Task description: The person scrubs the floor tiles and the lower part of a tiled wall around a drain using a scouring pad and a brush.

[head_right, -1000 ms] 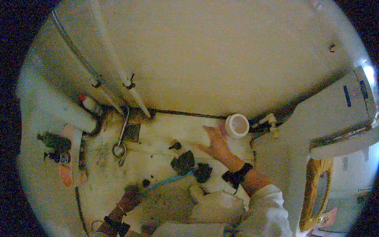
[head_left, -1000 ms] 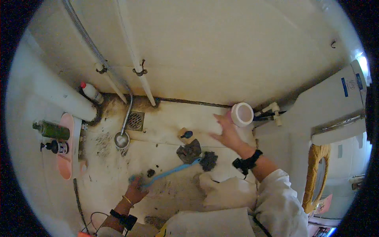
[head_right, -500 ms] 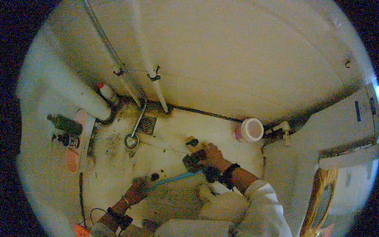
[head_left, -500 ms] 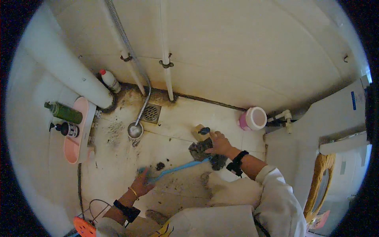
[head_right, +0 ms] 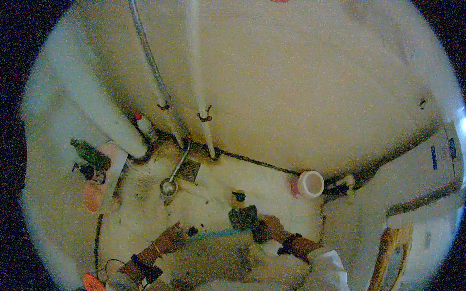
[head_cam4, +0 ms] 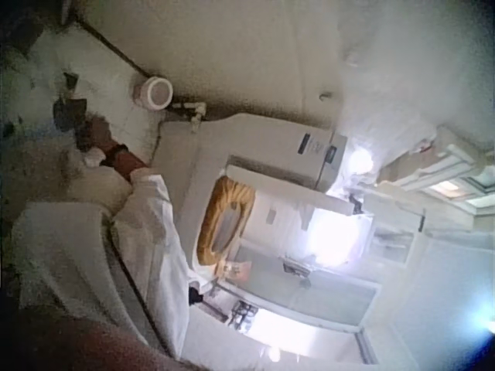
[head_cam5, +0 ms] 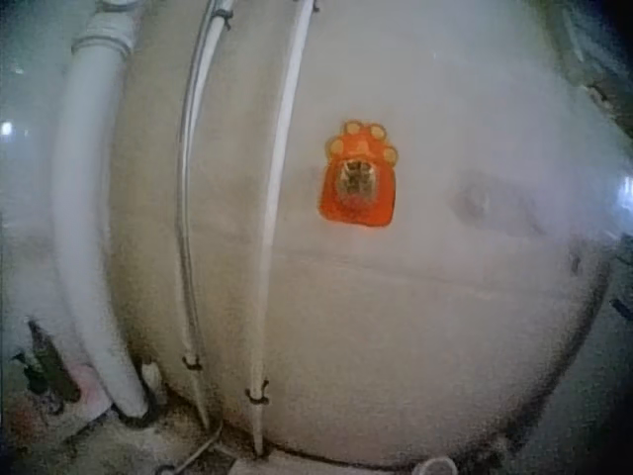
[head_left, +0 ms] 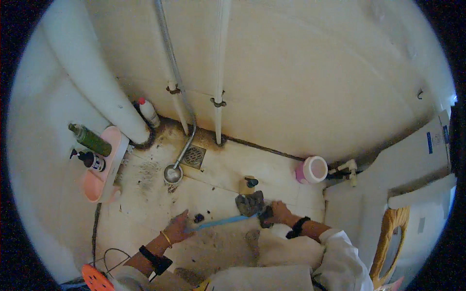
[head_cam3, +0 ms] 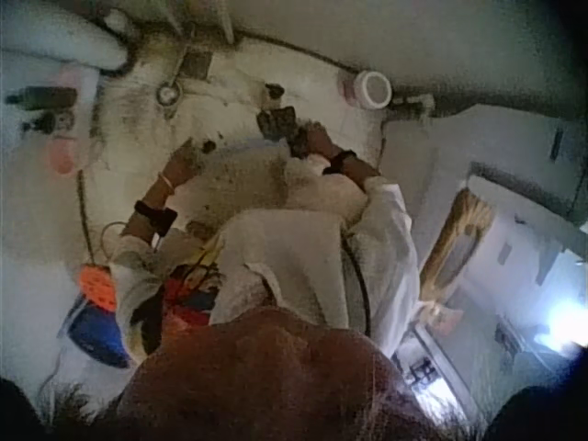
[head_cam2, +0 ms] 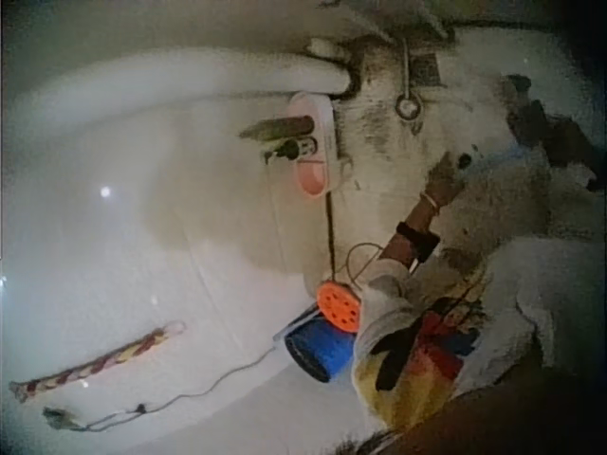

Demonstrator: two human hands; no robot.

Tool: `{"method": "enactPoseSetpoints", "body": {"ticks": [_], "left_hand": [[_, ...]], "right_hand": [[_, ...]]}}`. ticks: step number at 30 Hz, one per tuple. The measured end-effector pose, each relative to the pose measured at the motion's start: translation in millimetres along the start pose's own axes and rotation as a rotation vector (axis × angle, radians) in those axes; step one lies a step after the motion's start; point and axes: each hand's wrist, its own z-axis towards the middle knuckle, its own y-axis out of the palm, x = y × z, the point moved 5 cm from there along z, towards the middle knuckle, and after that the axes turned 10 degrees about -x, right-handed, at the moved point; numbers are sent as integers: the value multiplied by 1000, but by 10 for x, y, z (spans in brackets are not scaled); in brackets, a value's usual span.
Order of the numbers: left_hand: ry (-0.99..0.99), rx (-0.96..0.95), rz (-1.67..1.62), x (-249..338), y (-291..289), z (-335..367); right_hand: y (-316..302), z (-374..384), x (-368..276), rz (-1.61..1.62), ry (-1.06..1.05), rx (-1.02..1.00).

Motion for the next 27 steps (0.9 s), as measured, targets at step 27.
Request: {"method": "enactPoseSetpoints", "body": {"ticks": [27], "left_hand": [[-339, 613, -375, 2246, -4686, -560]], "right_hand": [[-4113, -1474, -1450, -452, -564, 1788]]}}
